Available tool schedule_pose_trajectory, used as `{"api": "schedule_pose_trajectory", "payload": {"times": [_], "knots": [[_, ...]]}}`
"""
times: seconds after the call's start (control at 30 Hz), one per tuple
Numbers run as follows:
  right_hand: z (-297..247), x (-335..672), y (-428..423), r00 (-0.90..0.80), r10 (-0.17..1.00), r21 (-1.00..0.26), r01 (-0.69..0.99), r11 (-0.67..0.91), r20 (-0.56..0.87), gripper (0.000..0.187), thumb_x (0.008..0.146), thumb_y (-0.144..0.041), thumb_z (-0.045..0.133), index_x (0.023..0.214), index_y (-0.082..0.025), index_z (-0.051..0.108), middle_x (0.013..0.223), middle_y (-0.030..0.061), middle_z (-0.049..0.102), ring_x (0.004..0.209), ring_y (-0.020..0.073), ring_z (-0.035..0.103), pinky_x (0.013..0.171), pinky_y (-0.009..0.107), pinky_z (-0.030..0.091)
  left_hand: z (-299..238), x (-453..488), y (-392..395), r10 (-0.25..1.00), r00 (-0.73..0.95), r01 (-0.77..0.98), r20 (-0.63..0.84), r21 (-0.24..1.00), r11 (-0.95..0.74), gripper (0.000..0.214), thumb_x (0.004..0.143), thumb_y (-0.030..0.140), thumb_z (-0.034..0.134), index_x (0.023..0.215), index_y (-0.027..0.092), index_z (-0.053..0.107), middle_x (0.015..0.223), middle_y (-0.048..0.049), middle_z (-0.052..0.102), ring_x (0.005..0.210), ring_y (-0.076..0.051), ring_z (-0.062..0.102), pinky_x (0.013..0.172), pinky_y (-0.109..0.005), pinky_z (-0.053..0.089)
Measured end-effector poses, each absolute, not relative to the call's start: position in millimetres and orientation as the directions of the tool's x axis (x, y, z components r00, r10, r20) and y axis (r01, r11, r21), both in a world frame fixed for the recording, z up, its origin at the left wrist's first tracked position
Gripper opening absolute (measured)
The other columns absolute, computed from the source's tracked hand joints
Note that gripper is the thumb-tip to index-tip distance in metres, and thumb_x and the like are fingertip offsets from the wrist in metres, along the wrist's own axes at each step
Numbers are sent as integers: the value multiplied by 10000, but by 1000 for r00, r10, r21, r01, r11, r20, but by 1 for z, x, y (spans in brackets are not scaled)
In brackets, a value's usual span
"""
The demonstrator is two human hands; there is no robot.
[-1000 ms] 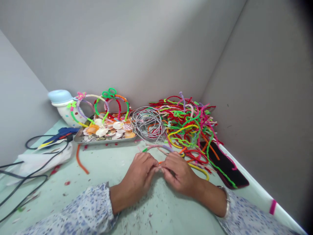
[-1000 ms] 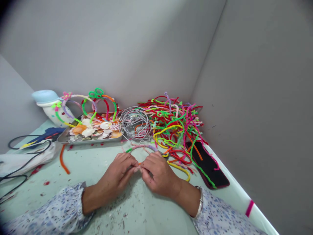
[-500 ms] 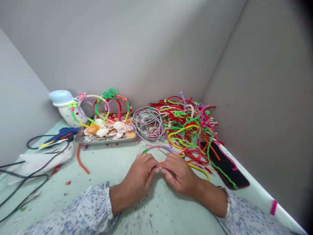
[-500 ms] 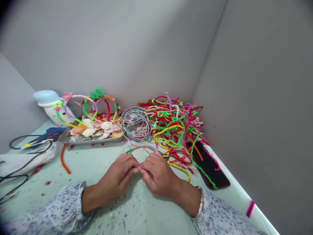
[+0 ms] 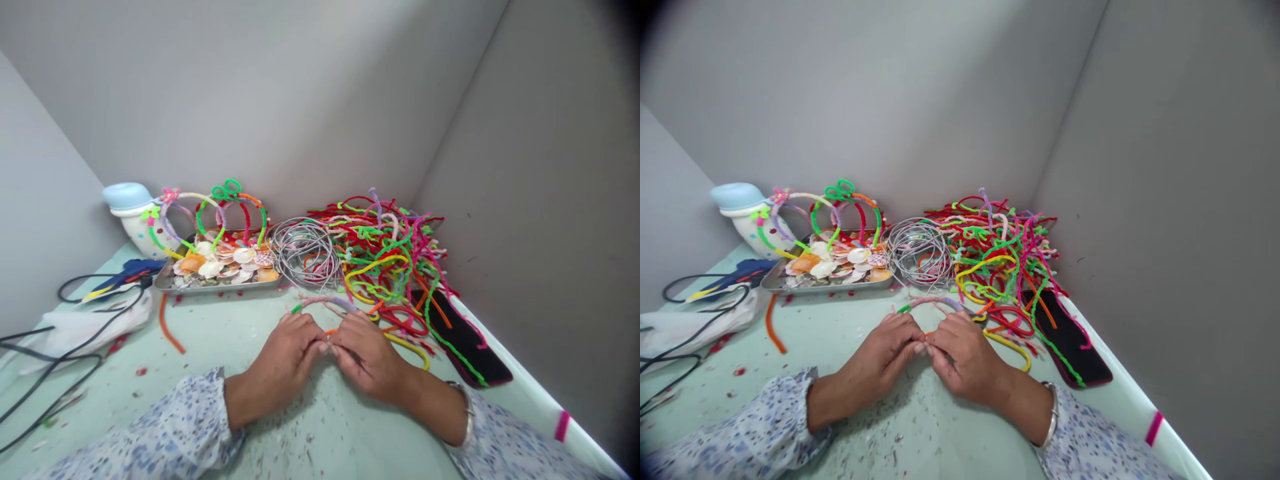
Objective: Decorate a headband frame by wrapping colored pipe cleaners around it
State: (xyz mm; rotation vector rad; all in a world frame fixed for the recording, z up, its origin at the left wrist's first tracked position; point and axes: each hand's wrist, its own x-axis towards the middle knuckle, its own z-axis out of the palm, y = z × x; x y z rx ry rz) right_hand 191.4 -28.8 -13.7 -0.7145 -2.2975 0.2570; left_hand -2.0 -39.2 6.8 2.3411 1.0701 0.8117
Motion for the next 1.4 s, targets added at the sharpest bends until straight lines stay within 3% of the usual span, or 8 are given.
{"api": "schedule_pose_trajectory", "payload": {"times": [0.57, 0.7, 0.77, 0.87, 1.03, 1.27, 1.4], "knots": [[-16, 190, -27, -595, 556, -363, 421, 831, 581, 157, 882, -174, 439, 854, -180, 593, 714, 30, 575, 709, 183, 488, 694, 352, 355, 9, -1, -39, 765, 546, 555, 343, 535, -636, 219, 938, 262, 430, 801, 185, 583, 781, -29, 598, 785, -194, 521, 762, -366, 374], [-12, 191, -26, -477, 620, -433, 451, 781, 622, 139, 882, -186, 460, 818, -189, 584, 699, 23, 561, 699, 182, 496, 677, 336, 365, 13, -3, -42, 773, 407, 558, 487, 538, -632, 88, 894, 236, 518, 946, 200, 577, 938, -55, 611, 929, -219, 530, 855, -390, 382], [-10, 192, -26, -391, 676, -496, 470, 730, 624, 150, 893, -199, 462, 800, -192, 579, 694, 22, 554, 693, 181, 497, 673, 330, 375, 15, -5, -44, 764, 272, 571, 585, 541, -618, 166, 870, 208, 550, 1036, 202, 542, 1043, -76, 585, 1019, -230, 509, 898, -396, 379], [-8, 194, -27, -291, 737, -588, 458, 667, 610, 161, 911, -221, 460, 806, -198, 580, 717, 25, 565, 702, 180, 508, 675, 323, 394, 15, -6, -46, 751, 168, 552, 638, 570, -608, 169, 865, 170, 547, 1028, 203, 520, 1021, -74, 574, 998, -218, 514, 872, -373, 406], [-9, 194, -28, -237, 763, -644, 421, 639, 602, 141, 915, -227, 464, 849, -201, 586, 761, 28, 590, 742, 185, 540, 711, 325, 414, 10, -3, -46, 754, 293, 495, 588, 582, -646, 116, 868, 154, 525, 962, 206, 569, 938, -63, 619, 920, -216, 548, 815, -364, 424], [-10, 195, -28, -233, 775, -667, 404, 626, 587, 152, 921, -237, 454, 876, -202, 595, 779, 30, 596, 749, 184, 545, 711, 322, 421, 4, -1, -45, 721, 461, 571, 517, 449, -687, 353, 866, 150, 497, 1215, 203, 513, 1168, -103, 589, 1083, -254, 494, 937, -435, 377], [-10, 195, -28, -236, 781, -673, 402, 621, 579, 153, 922, -249, 454, 883, -205, 596, 776, 33, 598, 739, 188, 546, 694, 320, 432, 3, -1, -45, 773, 433, 681, 464, 394, -618, 389, 833, 160, 517, 1221, 190, 516, 1073, -119, 569, 990, -275, 490, 849, -456, 398]]}}
